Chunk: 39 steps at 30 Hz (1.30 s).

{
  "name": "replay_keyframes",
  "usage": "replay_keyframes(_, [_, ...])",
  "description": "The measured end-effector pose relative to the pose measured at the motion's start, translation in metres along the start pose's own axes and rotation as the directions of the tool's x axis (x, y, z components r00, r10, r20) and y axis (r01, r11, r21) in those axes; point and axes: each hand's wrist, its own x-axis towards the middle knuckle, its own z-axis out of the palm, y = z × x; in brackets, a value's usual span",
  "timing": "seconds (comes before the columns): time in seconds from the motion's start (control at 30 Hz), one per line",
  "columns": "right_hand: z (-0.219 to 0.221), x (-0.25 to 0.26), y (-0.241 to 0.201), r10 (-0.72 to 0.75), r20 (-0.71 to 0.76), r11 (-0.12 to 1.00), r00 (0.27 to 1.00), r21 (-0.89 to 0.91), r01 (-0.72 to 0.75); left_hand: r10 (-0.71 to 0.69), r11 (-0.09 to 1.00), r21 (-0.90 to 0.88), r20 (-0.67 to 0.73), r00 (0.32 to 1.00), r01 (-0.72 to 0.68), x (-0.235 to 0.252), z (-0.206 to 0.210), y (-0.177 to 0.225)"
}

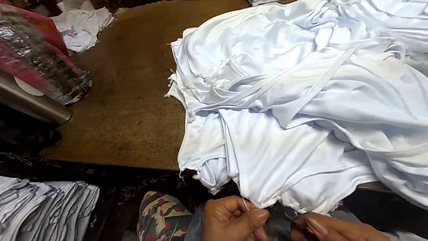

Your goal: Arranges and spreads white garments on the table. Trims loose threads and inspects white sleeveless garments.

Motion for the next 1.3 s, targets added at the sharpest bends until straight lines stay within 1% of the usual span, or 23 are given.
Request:
replay_keyframes(0.1, [0.005,0.007,-0.002,0.008,0.034,0.999,0.999,-0.052,-0.006,0.051,0.996,0.079,0.002,0.999,-0.051,-0.013,-0.005,0.002])
replay_keyframes(0.2, [0.011,0.015,-0.004,-0.011,0.051,0.996,0.999,-0.092,0.016,0.070,0.994,0.080,0.001,0.998,-0.070,-0.019,-0.008,0.002])
replay_keyframes(0.33, [0.013,0.021,-0.009,-0.001,0.054,0.993,0.999,-0.119,0.008,0.077,0.994,0.083,0.001,0.997,-0.077,-0.019,-0.009,0.004])
replay_keyframes(0.4, [0.015,0.023,-0.010,-0.014,0.043,0.992,0.999,-0.128,0.020,0.078,0.993,0.090,0.003,0.997,-0.078,-0.019,-0.009,0.003])
replay_keyframes(0.53, [0.019,0.025,-0.010,-0.053,-0.006,0.973,0.999,-0.226,0.051,0.060,0.994,0.093,0.018,0.998,-0.062,-0.018,-0.010,0.002])
replay_keyframes(0.57, [0.018,0.024,-0.009,-0.063,0.000,0.977,0.998,-0.205,0.062,0.053,0.995,0.079,0.025,0.998,-0.055,-0.018,-0.010,0.000])
replay_keyframes(0.6, [0.016,0.023,-0.009,-0.071,0.011,0.987,0.997,-0.144,0.072,0.044,0.998,0.050,0.042,0.998,-0.046,-0.016,-0.011,-0.002])
replay_keyframes(0.67, [0.007,0.019,-0.008,-0.068,0.009,0.996,0.998,0.058,0.067,0.018,0.999,-0.028,0.092,0.996,-0.015,-0.008,-0.009,-0.010])
replay_keyframes(0.73, [-0.002,0.015,-0.010,-0.027,-0.047,0.981,0.999,0.193,0.036,-0.010,0.996,-0.083,0.108,0.994,0.019,0.001,0.000,-0.017])
replay_keyframes(0.8, [-0.011,0.011,-0.011,0.004,-0.104,0.971,0.995,0.237,0.021,-0.024,0.992,-0.118,0.070,0.997,0.032,0.008,0.016,-0.019])
replay_keyframes(0.87, [-0.015,0.007,-0.011,0.014,-0.130,0.968,0.991,0.250,0.019,-0.066,0.986,-0.156,-0.017,0.998,0.062,0.017,0.031,-0.014])
replay_keyframes(0.93, [-0.016,0.002,-0.010,0.011,-0.140,0.967,0.990,0.252,0.025,-0.111,0.983,-0.158,-0.089,0.990,0.096,0.026,0.040,-0.010])
replay_keyframes(1.03, [-0.016,-0.002,-0.007,-0.015,-0.146,0.970,0.989,0.237,0.049,-0.100,0.991,-0.105,-0.122,0.988,0.087,0.030,0.042,-0.013])
replay_keyframes(1.13, [-0.019,-0.006,-0.007,-0.045,-0.138,0.979,0.989,0.193,0.072,-0.029,0.999,-0.029,-0.080,0.996,0.027,0.019,0.034,-0.010])
replay_keyframes(1.2, [-0.021,-0.006,-0.008,-0.074,-0.097,0.986,0.993,0.144,0.087,0.017,1.000,-0.005,-0.027,1.000,-0.017,0.007,0.023,-0.003])
replay_keyframes(1.3, [-0.020,-0.006,-0.010,-0.094,0.024,0.996,0.995,0.006,0.094,0.010,1.000,-0.004,0.030,1.000,-0.010,-0.009,0.006,0.005])
